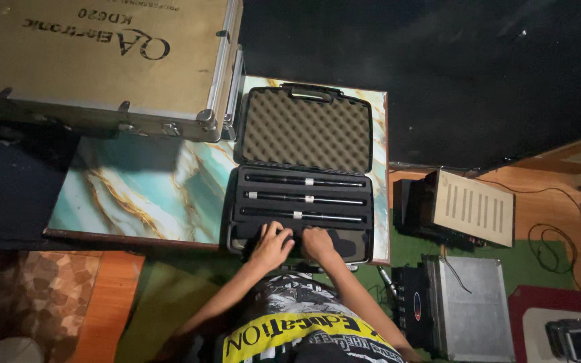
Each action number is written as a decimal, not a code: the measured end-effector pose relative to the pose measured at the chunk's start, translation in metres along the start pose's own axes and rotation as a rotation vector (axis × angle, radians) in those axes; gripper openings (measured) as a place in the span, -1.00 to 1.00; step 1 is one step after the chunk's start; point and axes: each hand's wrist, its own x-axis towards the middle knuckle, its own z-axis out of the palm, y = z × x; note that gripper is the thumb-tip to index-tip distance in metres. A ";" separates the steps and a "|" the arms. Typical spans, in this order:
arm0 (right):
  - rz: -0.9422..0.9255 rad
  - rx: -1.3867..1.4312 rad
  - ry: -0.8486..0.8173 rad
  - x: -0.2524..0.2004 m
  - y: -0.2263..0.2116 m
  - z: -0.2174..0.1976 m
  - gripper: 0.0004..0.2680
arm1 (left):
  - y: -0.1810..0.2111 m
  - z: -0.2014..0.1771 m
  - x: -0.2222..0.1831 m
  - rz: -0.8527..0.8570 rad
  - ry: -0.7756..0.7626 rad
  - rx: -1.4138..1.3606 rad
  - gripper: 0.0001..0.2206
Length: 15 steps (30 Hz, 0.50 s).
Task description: The person picks up black metal tubes from the floor and arranges them into a padded carrying case on a table.
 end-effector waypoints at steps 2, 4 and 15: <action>0.011 0.059 0.016 -0.004 -0.001 -0.006 -0.85 | 0.013 -0.002 -0.004 0.077 0.012 0.093 -0.72; 0.008 0.103 0.047 -0.010 -0.006 -0.021 -0.83 | 0.018 -0.003 -0.001 0.103 0.016 0.143 -0.70; 0.027 0.155 0.035 -0.036 -0.023 -0.043 -0.64 | 0.013 0.001 0.007 0.001 0.114 0.209 -0.68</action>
